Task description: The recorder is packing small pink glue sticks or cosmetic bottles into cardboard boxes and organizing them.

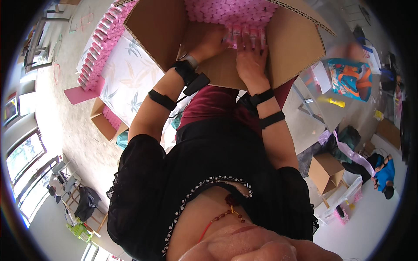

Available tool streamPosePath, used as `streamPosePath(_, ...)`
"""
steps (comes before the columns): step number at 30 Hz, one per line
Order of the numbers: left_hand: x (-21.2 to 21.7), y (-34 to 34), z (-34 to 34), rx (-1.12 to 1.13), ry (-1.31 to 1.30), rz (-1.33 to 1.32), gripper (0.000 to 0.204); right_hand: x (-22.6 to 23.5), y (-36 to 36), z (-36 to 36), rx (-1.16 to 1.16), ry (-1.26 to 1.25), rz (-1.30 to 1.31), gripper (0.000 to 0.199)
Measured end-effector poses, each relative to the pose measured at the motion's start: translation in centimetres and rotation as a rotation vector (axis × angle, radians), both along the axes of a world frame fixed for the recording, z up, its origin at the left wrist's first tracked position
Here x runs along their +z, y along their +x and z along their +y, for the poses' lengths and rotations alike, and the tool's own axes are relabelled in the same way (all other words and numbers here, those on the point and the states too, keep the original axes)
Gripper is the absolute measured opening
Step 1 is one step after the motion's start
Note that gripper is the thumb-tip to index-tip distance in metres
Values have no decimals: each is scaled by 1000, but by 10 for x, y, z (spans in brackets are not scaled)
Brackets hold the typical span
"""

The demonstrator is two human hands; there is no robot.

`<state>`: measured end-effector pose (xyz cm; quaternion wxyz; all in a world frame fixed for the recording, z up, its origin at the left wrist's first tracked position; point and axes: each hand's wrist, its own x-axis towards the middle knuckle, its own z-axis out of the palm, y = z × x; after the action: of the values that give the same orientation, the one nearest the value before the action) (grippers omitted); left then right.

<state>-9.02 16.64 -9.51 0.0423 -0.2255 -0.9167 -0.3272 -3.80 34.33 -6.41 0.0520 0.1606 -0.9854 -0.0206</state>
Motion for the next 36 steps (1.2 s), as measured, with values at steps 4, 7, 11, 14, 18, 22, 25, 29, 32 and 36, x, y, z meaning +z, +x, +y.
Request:
streamPosePath(4, 3, -3, -2, -60, 39, 70, 38, 1, -2, 1, 2, 19, -9, 56)
streamPosePath(7, -6, -3, -3, -55, 122, 98, 34, 4, -4, -2, 14, 48, -49, 57)
streamPosePath(11, -2, -2, -2, -73, 186, 29, 31, 4, -14, -5, 38, -76, 38, 55)
streamPosePath(14, -10, -2, -3, -48, 194, 65, 29, 2, -31, -14, -2, -104, 64, 54)
streamPosePath(18, -10, -6, 2, -37, 202, -26, 29, -7, -46, -14, -101, -62, 23, 53)
streamPosePath(22, -17, -9, 5, -104, 290, 10, 26, -20, -55, -11, -135, -130, -31, 63)
streamPosePath(25, -50, -7, -8, -64, 351, 46, 24, -18, -64, -24, 54, -89, -191, 63)
streamPosePath(29, -31, -9, 8, -34, 241, 2, 27, -29, -58, -14, 100, 24, -3, 55)
streamPosePath(32, -13, 8, 10, 85, 348, 20, 28, -30, -64, -11, 145, 60, -37, 52)
streamPosePath(36, 54, 63, -7, -46, 437, -169, 44, -22, -64, -8, 317, -63, 101, 52)
